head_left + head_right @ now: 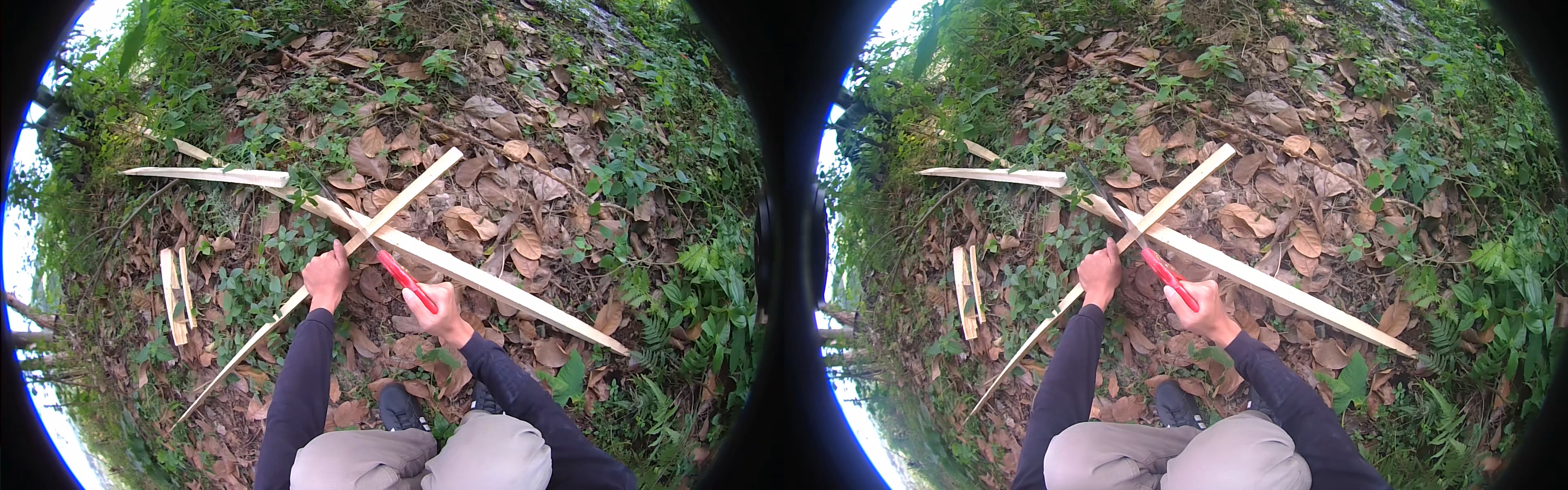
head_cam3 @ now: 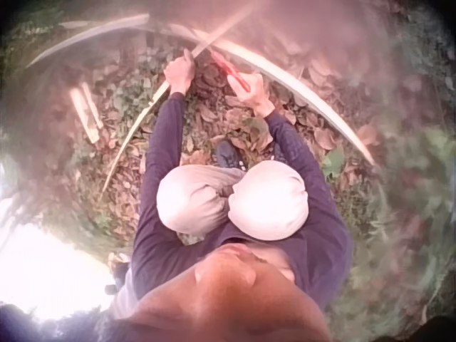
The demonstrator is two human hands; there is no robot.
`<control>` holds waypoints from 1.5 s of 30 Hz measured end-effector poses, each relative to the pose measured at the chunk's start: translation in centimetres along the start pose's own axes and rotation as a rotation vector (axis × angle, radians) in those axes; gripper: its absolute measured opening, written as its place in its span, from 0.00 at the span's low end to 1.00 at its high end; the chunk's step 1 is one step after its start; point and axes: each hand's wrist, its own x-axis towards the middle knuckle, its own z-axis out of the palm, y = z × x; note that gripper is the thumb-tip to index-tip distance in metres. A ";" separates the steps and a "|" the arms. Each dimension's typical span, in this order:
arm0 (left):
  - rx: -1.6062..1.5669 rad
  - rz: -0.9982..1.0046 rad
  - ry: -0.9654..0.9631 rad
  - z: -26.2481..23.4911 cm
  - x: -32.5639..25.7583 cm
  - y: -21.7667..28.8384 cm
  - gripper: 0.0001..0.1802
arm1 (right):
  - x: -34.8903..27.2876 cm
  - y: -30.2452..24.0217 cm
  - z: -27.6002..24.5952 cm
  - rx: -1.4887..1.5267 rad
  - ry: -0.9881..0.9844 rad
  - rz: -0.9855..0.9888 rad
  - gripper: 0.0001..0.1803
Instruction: The person uses a red folding saw to cut a long, thin piece of light-colored wood lying on the forest floor. The person holds the wood steady with their left hand while sawing with their right hand, creating a notch or cut in the center of the piece.
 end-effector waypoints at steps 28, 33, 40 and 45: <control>-0.054 0.031 0.161 1.4 -0.2 -0.8 0.34 | -3.9 0.8 -0.3 -0.058 -0.042 0.086 0.16; -0.060 -0.007 0.132 1.1 -0.4 -1.0 0.33 | -4.0 0.8 -1.3 -0.119 -0.137 0.131 0.14; -0.083 0.007 0.158 1.3 -0.4 -0.4 0.33 | -13.4 1.2 -4.4 -0.086 -0.011 0.008 0.17; -0.077 0.016 0.133 1.0 -0.6 -0.8 0.33 | -12.1 -0.3 -3.8 -0.133 -0.038 0.026 0.16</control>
